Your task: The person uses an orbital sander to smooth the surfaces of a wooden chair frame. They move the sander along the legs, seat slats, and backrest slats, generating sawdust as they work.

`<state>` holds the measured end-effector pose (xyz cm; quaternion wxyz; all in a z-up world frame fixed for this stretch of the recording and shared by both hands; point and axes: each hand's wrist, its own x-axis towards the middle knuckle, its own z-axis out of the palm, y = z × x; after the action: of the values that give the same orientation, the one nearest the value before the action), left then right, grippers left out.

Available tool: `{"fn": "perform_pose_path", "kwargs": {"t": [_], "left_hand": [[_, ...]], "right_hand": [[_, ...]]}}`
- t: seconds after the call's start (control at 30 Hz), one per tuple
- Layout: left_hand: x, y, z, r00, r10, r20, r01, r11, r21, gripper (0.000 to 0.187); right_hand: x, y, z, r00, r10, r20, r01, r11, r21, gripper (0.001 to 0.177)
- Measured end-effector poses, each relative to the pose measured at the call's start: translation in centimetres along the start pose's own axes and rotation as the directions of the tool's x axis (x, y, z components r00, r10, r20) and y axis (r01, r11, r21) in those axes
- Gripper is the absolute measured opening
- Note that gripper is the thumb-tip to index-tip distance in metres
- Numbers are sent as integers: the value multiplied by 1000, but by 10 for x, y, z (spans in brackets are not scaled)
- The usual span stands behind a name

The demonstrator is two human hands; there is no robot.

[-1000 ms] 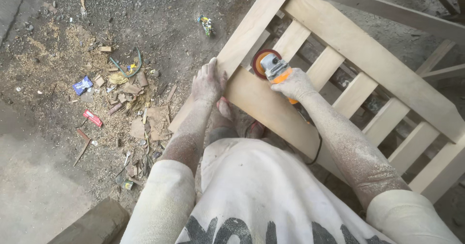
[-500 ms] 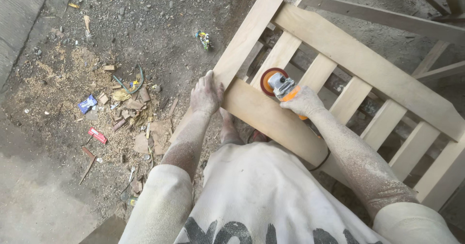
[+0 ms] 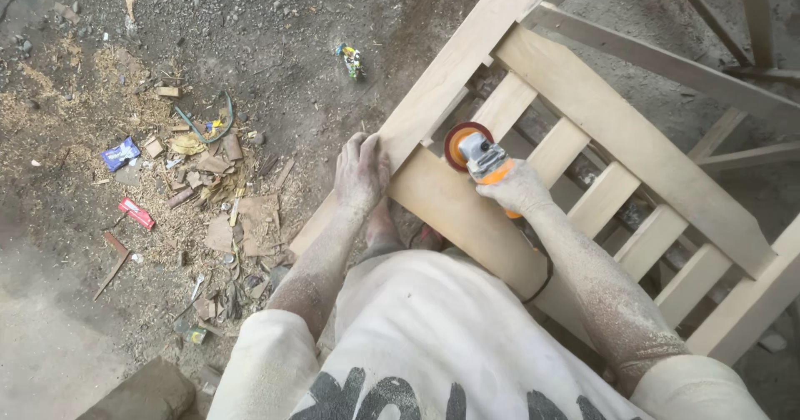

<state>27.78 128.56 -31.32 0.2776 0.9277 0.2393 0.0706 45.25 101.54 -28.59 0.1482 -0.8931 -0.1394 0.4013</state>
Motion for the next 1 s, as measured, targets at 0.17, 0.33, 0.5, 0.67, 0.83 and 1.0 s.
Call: {"fn": "perform_pose_path", "kwargs": {"t": [0.17, 0.33, 0.5, 0.67, 0.83, 1.0], "left_hand": [[-7, 16, -4, 977, 207, 46, -187, 944, -274, 32], [3, 71, 25, 889, 157, 431, -94, 982, -164, 43], [29, 94, 68, 770, -28, 637, -19, 998, 67, 54], [37, 74, 91, 742, -59, 668, -70, 984, 165, 45], [31, 74, 73, 772, 15, 635, -104, 989, 104, 40], [6, 72, 16, 924, 53, 380, 51, 965, -259, 37]], "right_hand": [[23, 25, -24, 997, -28, -76, 30, 999, 28, 46], [55, 30, -43, 965, 241, -106, -228, 967, 117, 57], [51, 22, -40, 992, 34, -125, -38, 999, -32, 51], [30, 23, -25, 994, 45, -95, -43, 999, 28, 51], [38, 27, -42, 984, 145, -103, -137, 987, 79, 51], [38, 17, -45, 998, 15, -58, -14, 1000, 11, 47]]}}
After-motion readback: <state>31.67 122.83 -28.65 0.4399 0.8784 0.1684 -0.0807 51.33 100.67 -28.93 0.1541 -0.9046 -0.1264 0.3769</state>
